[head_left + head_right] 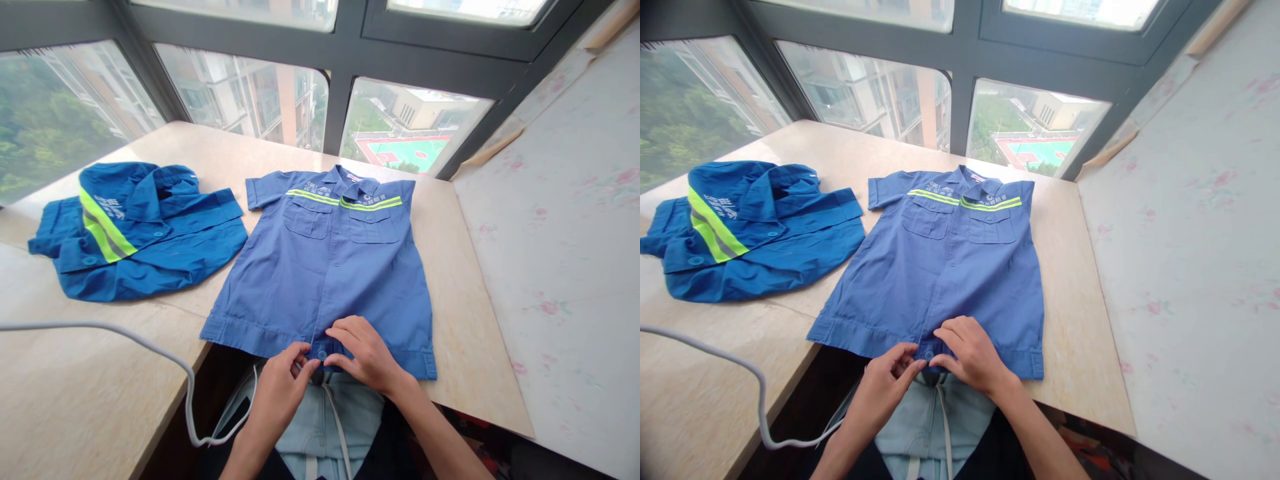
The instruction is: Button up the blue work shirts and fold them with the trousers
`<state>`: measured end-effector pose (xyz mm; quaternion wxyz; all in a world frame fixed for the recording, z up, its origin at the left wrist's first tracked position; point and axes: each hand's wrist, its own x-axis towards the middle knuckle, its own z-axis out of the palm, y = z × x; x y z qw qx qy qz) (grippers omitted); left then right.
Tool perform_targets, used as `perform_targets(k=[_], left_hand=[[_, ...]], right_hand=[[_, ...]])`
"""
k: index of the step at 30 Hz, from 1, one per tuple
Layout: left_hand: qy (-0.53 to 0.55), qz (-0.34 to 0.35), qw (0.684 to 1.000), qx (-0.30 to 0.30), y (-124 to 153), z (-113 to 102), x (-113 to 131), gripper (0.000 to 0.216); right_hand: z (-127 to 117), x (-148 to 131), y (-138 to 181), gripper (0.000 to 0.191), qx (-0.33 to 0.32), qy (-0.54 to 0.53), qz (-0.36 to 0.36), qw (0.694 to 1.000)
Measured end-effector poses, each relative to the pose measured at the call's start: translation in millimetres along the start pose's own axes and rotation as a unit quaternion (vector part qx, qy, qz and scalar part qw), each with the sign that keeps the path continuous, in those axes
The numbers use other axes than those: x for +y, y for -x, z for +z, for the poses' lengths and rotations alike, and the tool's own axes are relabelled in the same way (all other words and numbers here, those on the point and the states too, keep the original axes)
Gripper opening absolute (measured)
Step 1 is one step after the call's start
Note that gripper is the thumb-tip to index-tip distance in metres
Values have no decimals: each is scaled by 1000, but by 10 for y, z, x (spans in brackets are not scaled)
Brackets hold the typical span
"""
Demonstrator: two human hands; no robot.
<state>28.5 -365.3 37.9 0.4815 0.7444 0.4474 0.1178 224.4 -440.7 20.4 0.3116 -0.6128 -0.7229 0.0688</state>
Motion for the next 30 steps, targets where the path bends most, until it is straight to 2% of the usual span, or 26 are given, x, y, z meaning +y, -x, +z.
perform_targets(k=[1, 3, 5, 6, 8, 10, 12, 15, 21, 26, 30], left_hand=[[-20, 19, 1000, 15, 7, -16, -1, 24], [-70, 75, 991, 89, 16, -59, -25, 24], [-131, 142, 965, 176, 9, -115, -88, 25], [-163, 173, 950, 200, -6, -144, -135, 24], [-228, 219, 927, 202, -58, -200, -252, 29], [-290, 238, 910, 174, -131, -250, -382, 44], [-337, 234, 898, 159, -202, -296, -501, 53], [-365, 219, 889, 171, -260, -366, -624, 55], [-371, 206, 883, 201, -171, -445, -681, 57], [-362, 158, 892, 221, -151, -453, -490, 55], [-311, 147, 905, 250, -305, -358, -188, 48]], right_hand=[[-33, 27, 29, 49, -5, 30, 10, 1000], [-88, 100, 117, 63, -21, 99, 38, 994], [-121, 186, 240, 71, -32, 165, 82, 982], [-129, 226, 309, 73, -35, 192, 104, 975], [-139, 289, 448, 77, -42, 225, 134, 964], [-152, 320, 565, 79, -52, 241, 144, 958], [-175, 327, 643, 80, -59, 250, 144, 956], [-219, 323, 702, 80, -62, 254, 142, 955], [-293, 347, 786, 79, -70, 248, 147, 955], [-433, 356, 723, 66, -70, 193, 168, 964], [-559, 281, 357, 51, -5, 139, 185, 973]])
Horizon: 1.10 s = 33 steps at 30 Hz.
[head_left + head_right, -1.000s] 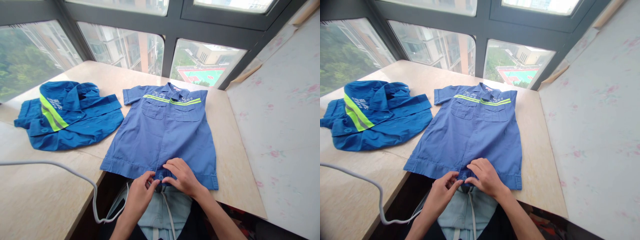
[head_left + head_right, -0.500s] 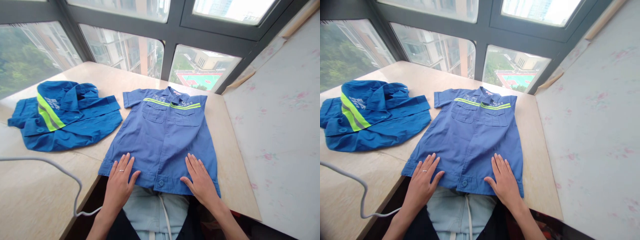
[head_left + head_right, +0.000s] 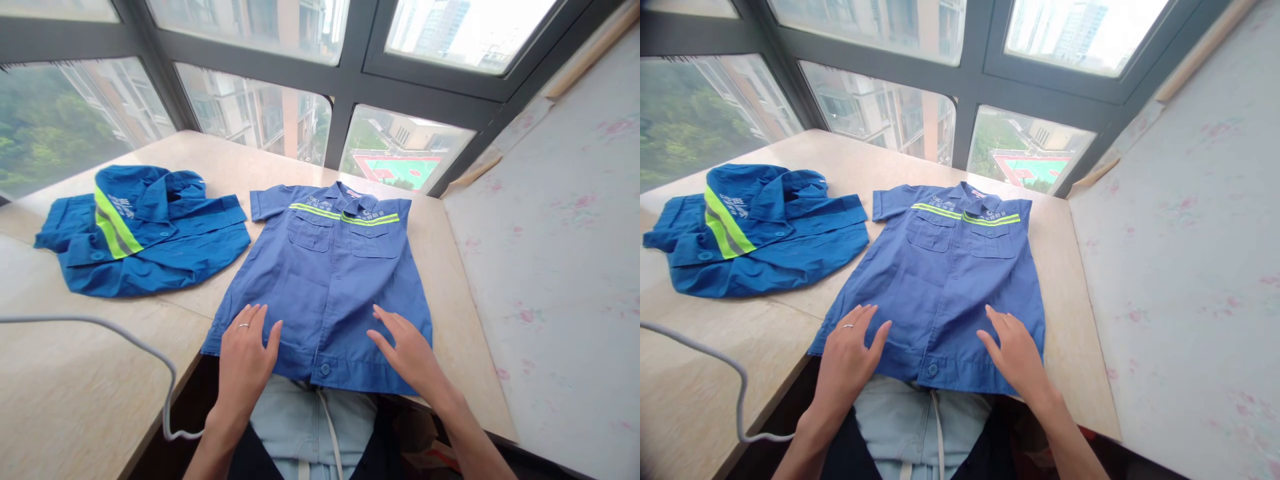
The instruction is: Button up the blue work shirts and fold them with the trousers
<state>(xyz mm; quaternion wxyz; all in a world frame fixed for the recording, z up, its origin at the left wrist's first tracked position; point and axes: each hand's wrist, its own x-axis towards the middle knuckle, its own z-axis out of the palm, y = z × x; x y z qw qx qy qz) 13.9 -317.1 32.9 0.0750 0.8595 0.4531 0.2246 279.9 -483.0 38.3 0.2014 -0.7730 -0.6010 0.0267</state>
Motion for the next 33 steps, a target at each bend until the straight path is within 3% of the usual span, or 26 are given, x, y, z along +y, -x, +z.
perform_targets(k=[3, 7, 11, 16, 20, 24, 29, 33], left_hand=[[75, 32, 997, 0, -169, 112, 240, 39], [123, 95, 986, -53, -462, 274, 454, 37], [130, 137, 980, -66, -945, 350, 501, 38], [73, 130, 981, -122, -1581, 550, 451, 41], [-4, 116, 981, -157, -1850, 778, 382, 46], [-31, 87, 983, -160, -1919, 942, 249, 52], [-38, 104, 984, -140, -1997, 1026, 6, 65], [-42, 108, 984, -133, -2091, 1038, -87, 71]], right_hand=[[-69, -220, -341, 50, 25, -38, -78, 996], [3, -352, -788, 72, -42, -45, -203, 977], [156, -159, -1182, 73, -76, -21, -194, 978], [219, 28, -1649, 63, -98, 3, -207, 973], [262, 19, -2035, 51, -108, 20, -247, 963], [399, 177, -2378, 36, -101, 83, -215, 968], [494, 601, -2561, 45, -97, 145, -106, 979], [488, 800, -2545, 52, -110, 151, -97, 978]])
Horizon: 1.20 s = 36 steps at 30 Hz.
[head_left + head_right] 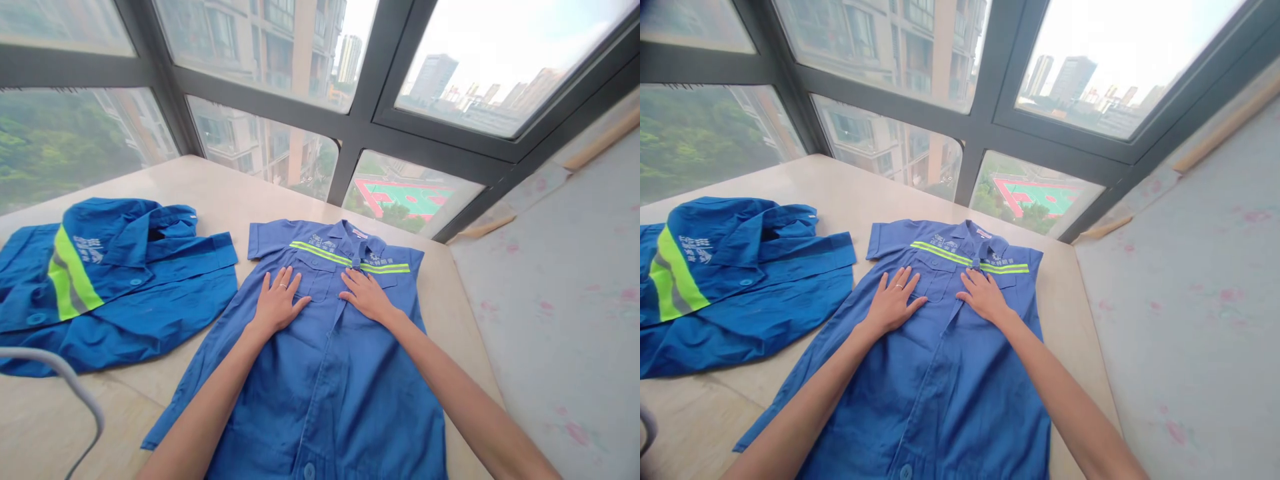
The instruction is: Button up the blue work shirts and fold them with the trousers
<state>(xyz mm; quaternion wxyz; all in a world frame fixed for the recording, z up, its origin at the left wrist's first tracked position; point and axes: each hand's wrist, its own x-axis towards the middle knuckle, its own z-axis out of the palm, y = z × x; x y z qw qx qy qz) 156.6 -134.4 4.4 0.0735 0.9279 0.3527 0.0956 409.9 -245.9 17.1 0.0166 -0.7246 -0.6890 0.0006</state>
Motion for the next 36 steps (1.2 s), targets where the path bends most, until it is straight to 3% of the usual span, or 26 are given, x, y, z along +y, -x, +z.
perform_targets(k=[3, 6, 9, 12, 19, 23, 28, 31, 36], left_hand=[[-4, -3, 1000, 6, -35, -2, 0, 71], [-11, -10, 1000, -2, -54, -23, 43, 70], [-17, -32, 999, -38, -51, -105, 130, 68], [-15, -46, 996, -73, 32, -226, 279, 63], [155, -10, 988, -13, 729, -302, 732, 40], [246, -4, 969, -31, 1217, -254, 849, 27], [268, 23, 961, -58, 1511, -236, 836, 24], [233, 26, 970, -61, 1510, -225, 855, 30], [206, 16, 976, -72, 1419, -211, 924, 17]], right_hand=[[-26, -62, 65, 48, 9, -28, -21, 999], [-118, -310, 197, 43, 12, -78, -75, 994], [-224, -630, 407, 55, -31, -130, -164, 978], [-288, -851, 638, 52, -60, -146, -200, 967], [-448, -1052, 1044, 36, -32, -150, -204, 967], [-507, -1167, 1192, 19, -39, -123, -224, 966], [-363, -1192, 1361, 11, 22, -78, -225, 971], [-270, -1197, 1444, 12, 75, -92, -231, 966], [-237, -1238, 1442, 15, 134, -114, -224, 959]])
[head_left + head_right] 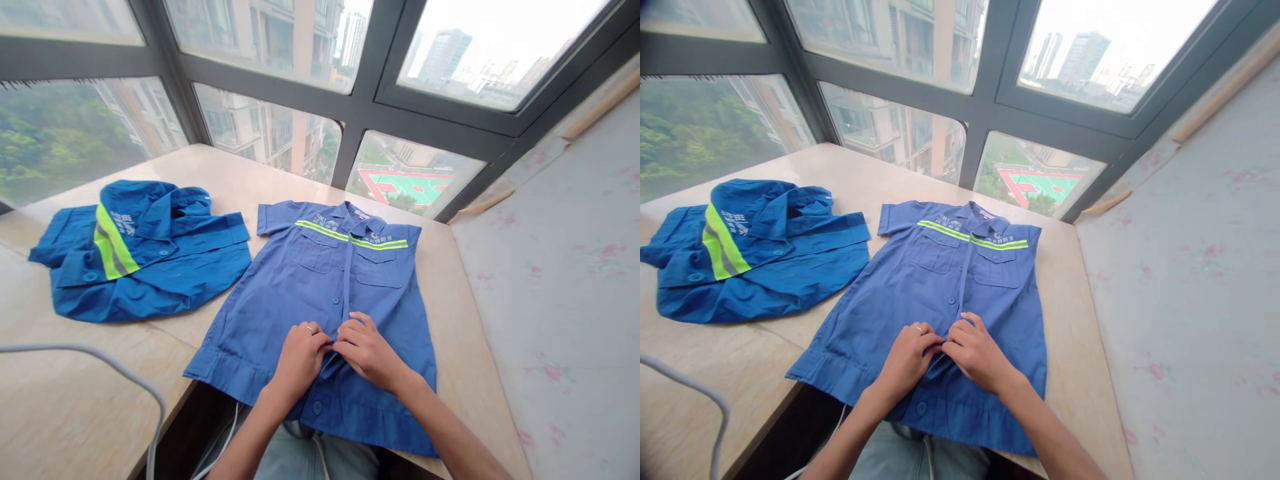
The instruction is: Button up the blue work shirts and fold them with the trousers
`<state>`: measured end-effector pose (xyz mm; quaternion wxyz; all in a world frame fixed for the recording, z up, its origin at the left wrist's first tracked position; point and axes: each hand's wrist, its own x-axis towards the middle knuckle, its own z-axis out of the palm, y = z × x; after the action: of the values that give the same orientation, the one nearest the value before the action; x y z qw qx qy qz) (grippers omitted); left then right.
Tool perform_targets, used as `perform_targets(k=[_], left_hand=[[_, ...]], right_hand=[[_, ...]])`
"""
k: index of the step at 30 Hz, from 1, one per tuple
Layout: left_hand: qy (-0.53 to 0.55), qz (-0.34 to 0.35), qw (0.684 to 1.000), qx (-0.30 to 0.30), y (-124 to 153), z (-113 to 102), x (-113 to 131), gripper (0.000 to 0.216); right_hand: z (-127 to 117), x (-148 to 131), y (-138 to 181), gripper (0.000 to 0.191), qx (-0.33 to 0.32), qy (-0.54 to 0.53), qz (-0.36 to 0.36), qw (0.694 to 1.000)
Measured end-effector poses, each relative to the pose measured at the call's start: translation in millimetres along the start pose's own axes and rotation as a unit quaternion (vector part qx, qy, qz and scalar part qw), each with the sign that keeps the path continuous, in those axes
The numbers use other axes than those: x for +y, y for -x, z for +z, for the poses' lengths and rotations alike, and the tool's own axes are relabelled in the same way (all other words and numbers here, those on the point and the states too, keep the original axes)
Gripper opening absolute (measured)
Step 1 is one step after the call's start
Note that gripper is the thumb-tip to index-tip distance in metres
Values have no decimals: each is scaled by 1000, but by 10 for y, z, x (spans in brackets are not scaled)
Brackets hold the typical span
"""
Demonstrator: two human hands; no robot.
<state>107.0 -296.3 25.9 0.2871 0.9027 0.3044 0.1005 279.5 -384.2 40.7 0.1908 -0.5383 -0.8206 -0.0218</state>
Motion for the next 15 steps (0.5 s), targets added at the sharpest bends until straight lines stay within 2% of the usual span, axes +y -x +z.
perform_targets(k=[6, 10, 15], left_hand=[[-2, -23, 1000, -19, -56, -36, 34, 12], [3, -6, 1000, -19, -42, -43, 52, 15], [126, -63, 990, -5, -11, -80, 95, 14]], right_hand=[[49, 1, -47, 21, 10, -2, -10, 1000], [74, -36, 7, 24, 40, -26, 12, 999], [114, -70, 50, 19, 91, -32, 9, 995]])
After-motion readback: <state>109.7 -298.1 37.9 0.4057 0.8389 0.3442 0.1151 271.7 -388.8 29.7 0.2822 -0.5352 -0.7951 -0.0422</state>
